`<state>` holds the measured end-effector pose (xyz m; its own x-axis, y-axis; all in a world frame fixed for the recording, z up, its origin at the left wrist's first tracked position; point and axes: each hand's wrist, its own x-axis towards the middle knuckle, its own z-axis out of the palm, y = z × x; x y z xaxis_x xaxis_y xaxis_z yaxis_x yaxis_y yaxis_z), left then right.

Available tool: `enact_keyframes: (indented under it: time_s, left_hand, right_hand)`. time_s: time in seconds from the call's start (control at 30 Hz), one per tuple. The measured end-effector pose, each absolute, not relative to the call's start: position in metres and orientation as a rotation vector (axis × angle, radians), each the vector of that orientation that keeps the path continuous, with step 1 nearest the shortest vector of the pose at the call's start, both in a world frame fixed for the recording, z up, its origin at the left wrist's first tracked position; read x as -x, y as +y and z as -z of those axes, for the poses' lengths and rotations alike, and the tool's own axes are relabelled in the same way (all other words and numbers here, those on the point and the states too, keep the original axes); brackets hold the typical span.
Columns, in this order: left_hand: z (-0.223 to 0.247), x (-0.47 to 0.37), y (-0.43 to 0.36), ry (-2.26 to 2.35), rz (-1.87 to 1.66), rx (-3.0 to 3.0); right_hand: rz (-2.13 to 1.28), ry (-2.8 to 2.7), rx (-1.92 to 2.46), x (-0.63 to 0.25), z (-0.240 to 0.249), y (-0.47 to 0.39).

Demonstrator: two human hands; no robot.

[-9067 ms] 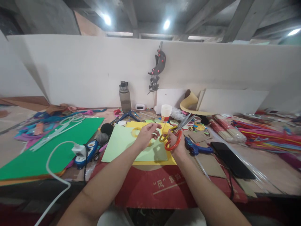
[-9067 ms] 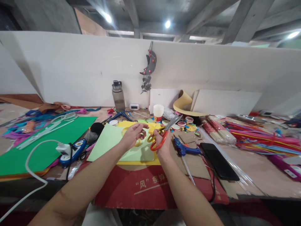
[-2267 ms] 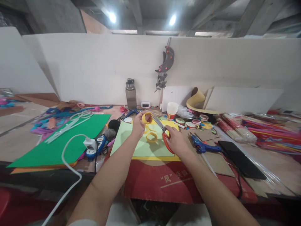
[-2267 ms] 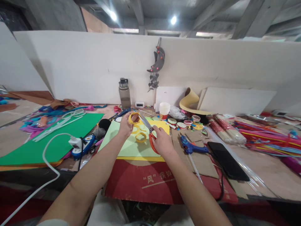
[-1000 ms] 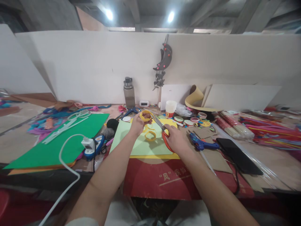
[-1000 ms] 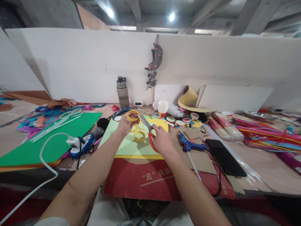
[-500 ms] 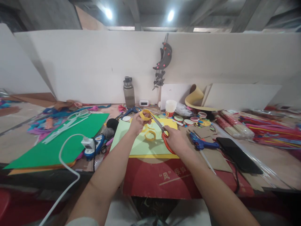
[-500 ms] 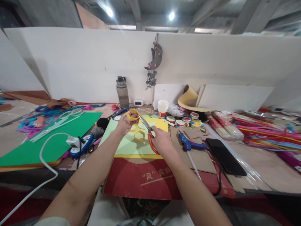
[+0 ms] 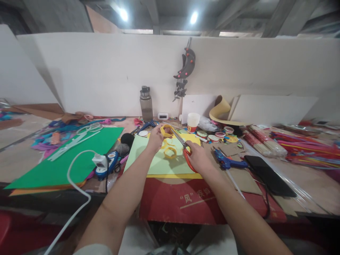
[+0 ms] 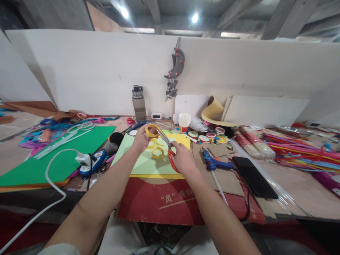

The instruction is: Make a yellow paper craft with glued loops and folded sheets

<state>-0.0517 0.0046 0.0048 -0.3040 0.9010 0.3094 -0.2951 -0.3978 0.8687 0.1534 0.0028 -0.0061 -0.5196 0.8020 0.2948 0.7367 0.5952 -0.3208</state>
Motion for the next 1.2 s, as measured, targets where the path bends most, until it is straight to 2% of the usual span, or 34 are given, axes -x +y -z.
enact_keyframes:
  time_s: [0.4, 0.63, 1.2]
  left_hand:
    - [-0.009, 0.051, 0.001, 0.914, -1.782, -1.064]
    - [-0.015, 0.048, -0.003, 0.949, -1.878, -1.062]
    - [-0.013, 0.042, -0.003, 0.897, -1.741, -1.016]
  right_hand:
    - [-0.201, -2.439, 1.345, -0.150, -0.001, -0.004]
    - [-0.238, -2.432, 1.303, -0.150, 0.004, -0.003]
    - [-0.153, -2.437, 1.357, -0.149, -0.001, -0.007]
